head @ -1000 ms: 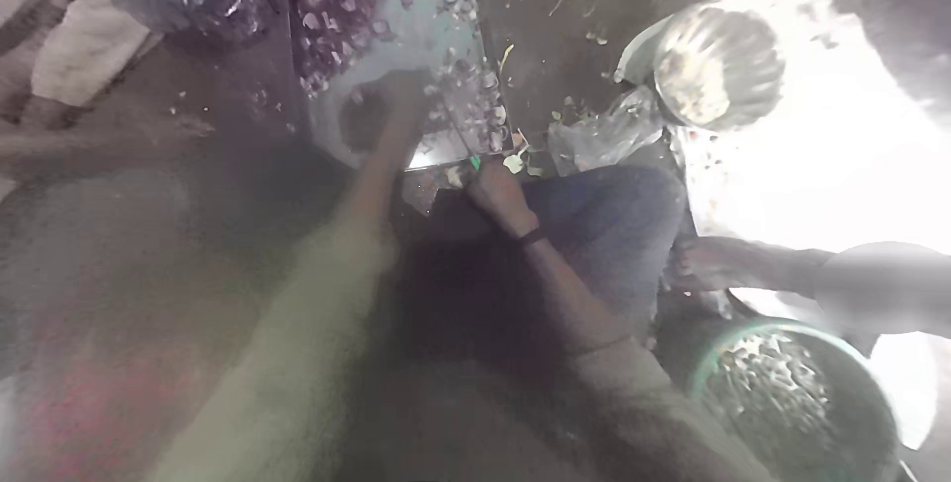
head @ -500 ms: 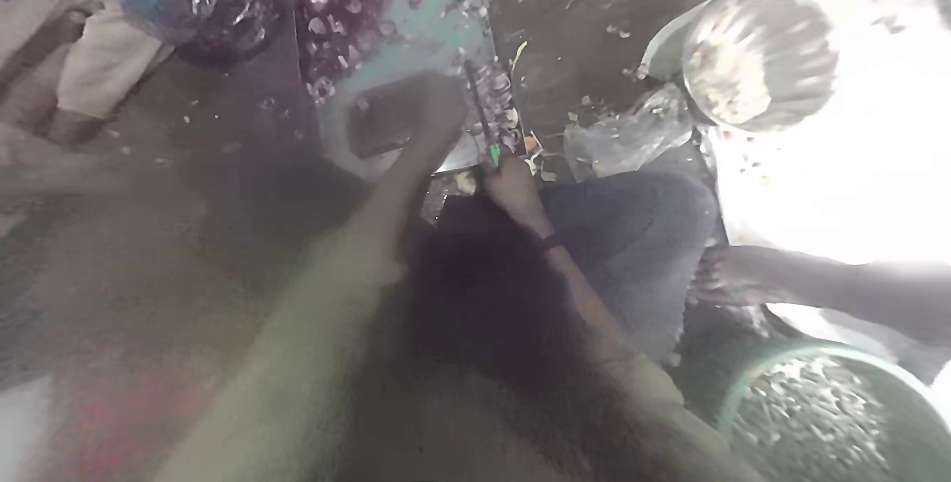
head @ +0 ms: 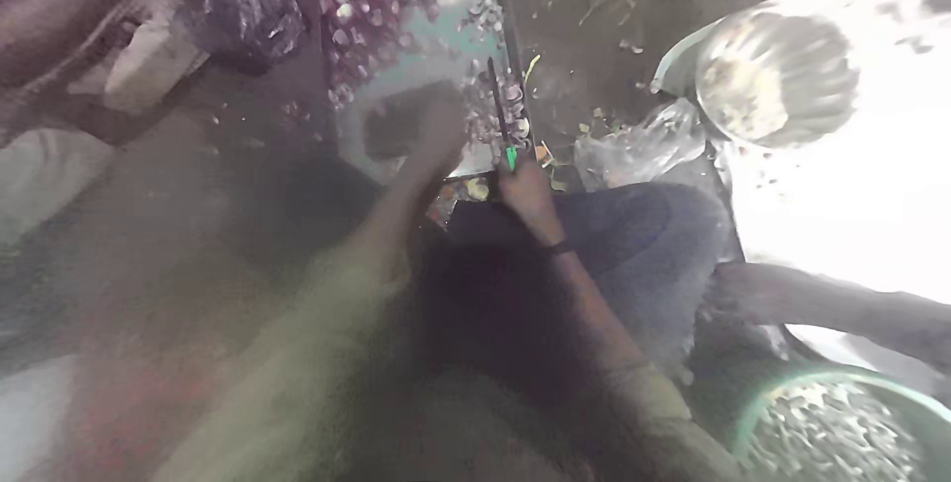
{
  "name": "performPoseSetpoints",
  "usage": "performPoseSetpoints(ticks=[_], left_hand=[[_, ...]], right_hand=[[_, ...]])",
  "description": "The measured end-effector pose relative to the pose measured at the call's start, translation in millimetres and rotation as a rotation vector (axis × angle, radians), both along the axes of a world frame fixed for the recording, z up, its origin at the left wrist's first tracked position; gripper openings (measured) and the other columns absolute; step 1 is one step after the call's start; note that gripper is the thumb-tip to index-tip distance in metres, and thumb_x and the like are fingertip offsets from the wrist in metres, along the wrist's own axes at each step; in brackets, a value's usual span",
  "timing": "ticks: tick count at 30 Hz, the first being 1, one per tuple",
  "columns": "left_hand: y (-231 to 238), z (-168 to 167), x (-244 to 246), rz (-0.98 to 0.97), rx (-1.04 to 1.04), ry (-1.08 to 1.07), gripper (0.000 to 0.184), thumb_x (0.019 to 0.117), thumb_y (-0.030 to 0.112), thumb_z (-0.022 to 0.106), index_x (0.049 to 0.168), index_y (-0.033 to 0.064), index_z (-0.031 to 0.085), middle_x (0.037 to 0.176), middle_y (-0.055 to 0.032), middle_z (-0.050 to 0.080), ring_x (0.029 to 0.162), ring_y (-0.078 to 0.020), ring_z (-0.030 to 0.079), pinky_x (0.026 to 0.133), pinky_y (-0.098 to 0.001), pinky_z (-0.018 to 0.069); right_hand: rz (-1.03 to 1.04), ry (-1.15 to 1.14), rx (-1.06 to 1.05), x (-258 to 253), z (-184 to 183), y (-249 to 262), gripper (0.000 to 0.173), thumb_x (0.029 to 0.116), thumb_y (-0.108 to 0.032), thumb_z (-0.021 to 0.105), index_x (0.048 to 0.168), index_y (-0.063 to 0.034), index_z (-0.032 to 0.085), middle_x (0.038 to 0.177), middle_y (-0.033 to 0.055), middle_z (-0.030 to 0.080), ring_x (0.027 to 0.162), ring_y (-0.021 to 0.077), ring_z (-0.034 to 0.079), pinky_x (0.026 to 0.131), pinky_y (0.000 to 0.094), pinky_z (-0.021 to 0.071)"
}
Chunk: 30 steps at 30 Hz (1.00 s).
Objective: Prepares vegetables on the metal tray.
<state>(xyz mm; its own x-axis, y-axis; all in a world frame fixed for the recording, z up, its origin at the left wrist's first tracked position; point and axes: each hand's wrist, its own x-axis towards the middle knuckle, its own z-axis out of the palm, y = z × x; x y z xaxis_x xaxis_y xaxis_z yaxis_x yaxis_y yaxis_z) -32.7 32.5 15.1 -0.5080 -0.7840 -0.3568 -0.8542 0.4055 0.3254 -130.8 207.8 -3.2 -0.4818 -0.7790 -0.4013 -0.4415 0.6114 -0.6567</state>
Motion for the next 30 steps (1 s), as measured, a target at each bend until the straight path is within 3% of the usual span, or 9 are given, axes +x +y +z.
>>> performPoseSetpoints(ticks=[2,6,9,13,16,22,24,27,30], left_hand=[[3,-19,-12,-0.097,0.057,0.238,0.046,0.091,0.014,0.073,0.134,-0.0014,0.062,0.124,-0.0254,0.067,0.118,-0.0401,0.065,0.101,-0.0579,0.0517],[7,-28,-26,-0.129,0.221,0.581,0.05,0.0923,0.008,0.07,0.139,-0.0027,0.057,0.128,-0.0238,0.066,0.117,-0.0334,0.066,0.103,-0.0521,0.0527],[-10,1,-6,0.004,-0.011,0.33,0.035,0.0952,0.02,0.068,0.13,0.013,0.069,0.125,-0.0145,0.07,0.117,-0.0313,0.066,0.101,-0.0559,0.0526],[-47,23,62,0.212,-0.136,0.051,0.034,0.1001,0.015,0.063,0.133,0.0046,0.066,0.138,-0.0259,0.062,0.13,-0.0453,0.057,0.107,-0.0654,0.0443],[-64,-2,85,0.265,-0.162,-0.092,0.038,0.0913,0.01,0.071,0.127,-0.0016,0.067,0.135,-0.0331,0.059,0.126,-0.052,0.057,0.102,-0.0709,0.0466],[-49,1,61,0.324,-0.174,-0.102,0.026,0.0964,0.023,0.068,0.115,0.0042,0.073,0.121,-0.0257,0.069,0.115,-0.0456,0.066,0.096,-0.0667,0.0523],[-50,-1,61,0.28,-0.176,-0.125,0.027,0.0964,0.026,0.068,0.113,0.0061,0.074,0.12,-0.024,0.07,0.113,-0.044,0.067,0.096,-0.0664,0.0527],[-51,-10,61,0.219,-0.205,-0.153,0.037,0.0956,0.043,0.068,0.109,0.01,0.076,0.115,-0.0211,0.072,0.11,-0.0429,0.068,0.091,-0.0687,0.0535],[-44,-5,52,0.17,-0.155,-0.105,0.049,0.1029,0.051,0.054,0.108,0.0059,0.075,0.113,-0.0232,0.072,0.11,-0.0429,0.068,0.092,-0.0678,0.0529]], right_hand=[[0.004,-0.001,-0.028,-2,-2,-2,0.05,0.107,-0.049,0.05,0.131,-0.0049,0.056,0.094,0.0238,0.066,0.08,0.043,0.067,0.067,0.0637,0.0536],[-0.024,0.024,-0.05,-5,-6,-6,0.048,0.1067,-0.045,0.052,0.127,-0.0013,0.056,0.092,0.0244,0.066,0.079,0.0427,0.067,0.067,0.064,0.0542],[-0.024,0.016,-0.069,-7,-6,-7,0.047,0.1082,-0.046,0.048,0.12,-0.0017,0.058,0.086,0.0212,0.065,0.073,0.0386,0.067,0.064,0.0611,0.0549],[-0.025,-0.008,-0.138,-6,-5,-1,0.044,0.1077,-0.047,0.05,0.122,-0.0058,0.059,0.088,0.0198,0.065,0.073,0.0378,0.065,0.063,0.0601,0.0543],[-0.024,-0.016,-0.134,-3,1,0,0.048,0.1078,-0.047,0.05,0.13,-0.0059,0.058,0.092,0.0229,0.067,0.077,0.0414,0.068,0.066,0.0626,0.0553],[-0.031,-0.068,-0.07,-5,3,4,0.055,0.1065,-0.052,0.051,0.137,-0.0067,0.054,0.094,0.0253,0.067,0.079,0.0445,0.068,0.067,0.0639,0.0549],[-0.019,-0.058,-0.066,-2,2,4,0.052,0.106,-0.052,0.051,0.13,-0.0054,0.057,0.092,0.0242,0.067,0.077,0.0427,0.068,0.066,0.0621,0.0559],[0.008,-0.044,-0.079,3,-1,5,0.05,0.105,-0.051,0.054,0.126,-0.0058,0.061,0.094,0.0244,0.067,0.081,0.0437,0.069,0.067,0.0637,0.0556],[0.035,-0.028,-0.075,5,-1,5,0.05,0.1058,-0.049,0.053,0.126,-0.0037,0.059,0.092,0.0248,0.067,0.08,0.0441,0.068,0.068,0.0638,0.0553]])
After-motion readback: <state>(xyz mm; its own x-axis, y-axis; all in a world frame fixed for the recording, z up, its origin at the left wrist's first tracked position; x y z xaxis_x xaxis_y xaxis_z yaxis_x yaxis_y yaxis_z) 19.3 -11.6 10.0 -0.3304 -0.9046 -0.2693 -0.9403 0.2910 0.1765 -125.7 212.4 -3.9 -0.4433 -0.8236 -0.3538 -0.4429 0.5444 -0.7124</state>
